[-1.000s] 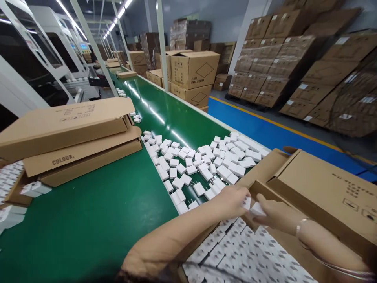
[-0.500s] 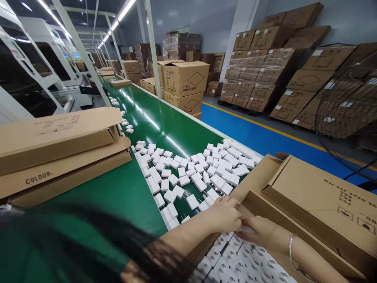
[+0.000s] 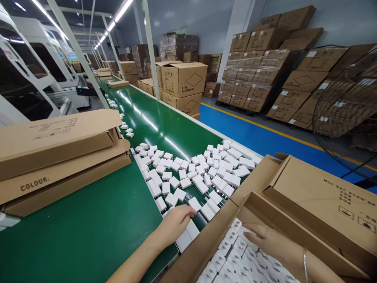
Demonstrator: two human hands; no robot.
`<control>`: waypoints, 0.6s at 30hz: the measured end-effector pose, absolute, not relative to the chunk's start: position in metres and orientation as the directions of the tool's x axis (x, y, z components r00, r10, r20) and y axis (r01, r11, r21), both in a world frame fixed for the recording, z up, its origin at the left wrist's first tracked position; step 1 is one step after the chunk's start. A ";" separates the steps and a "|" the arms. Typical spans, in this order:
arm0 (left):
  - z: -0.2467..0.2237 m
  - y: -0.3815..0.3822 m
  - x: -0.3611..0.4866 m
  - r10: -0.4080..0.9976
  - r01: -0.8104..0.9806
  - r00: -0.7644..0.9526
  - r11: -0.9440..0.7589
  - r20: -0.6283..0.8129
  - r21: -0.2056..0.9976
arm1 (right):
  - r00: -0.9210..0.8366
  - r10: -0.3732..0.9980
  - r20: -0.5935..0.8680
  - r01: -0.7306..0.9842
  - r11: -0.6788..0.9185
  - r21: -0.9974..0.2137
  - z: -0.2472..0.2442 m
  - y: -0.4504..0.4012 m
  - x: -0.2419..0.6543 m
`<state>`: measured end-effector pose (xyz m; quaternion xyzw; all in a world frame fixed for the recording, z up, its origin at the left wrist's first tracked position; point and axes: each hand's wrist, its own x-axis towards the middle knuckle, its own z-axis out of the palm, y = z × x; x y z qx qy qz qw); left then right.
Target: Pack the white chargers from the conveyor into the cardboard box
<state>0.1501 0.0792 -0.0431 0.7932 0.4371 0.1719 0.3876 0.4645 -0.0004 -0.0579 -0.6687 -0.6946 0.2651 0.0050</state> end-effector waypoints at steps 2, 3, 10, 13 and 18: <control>-0.049 0.074 0.142 0.856 0.550 0.517 -0.305 -0.030 0.777 | -0.082 0.928 -0.363 0.914 -0.075 -0.398 -0.058 -0.003 0.463; -0.053 0.072 0.139 0.870 0.547 0.492 -0.299 -0.011 0.782 | -0.065 0.930 -0.363 0.911 -0.093 -0.401 -0.057 -0.004 0.462; -0.068 0.069 0.131 0.908 0.542 0.412 -0.308 0.072 0.782 | 0.150 0.898 -0.414 0.961 -0.231 -0.151 -0.052 0.014 0.448; -0.071 0.068 0.132 0.899 0.557 0.430 -0.336 0.082 0.759 | 0.143 0.913 -0.383 0.975 -0.197 -0.104 -0.063 0.019 0.452; -0.075 0.066 0.132 0.884 0.612 0.460 -0.387 0.087 0.690 | -0.022 0.968 -0.251 0.994 -0.006 -0.111 -0.081 0.006 0.468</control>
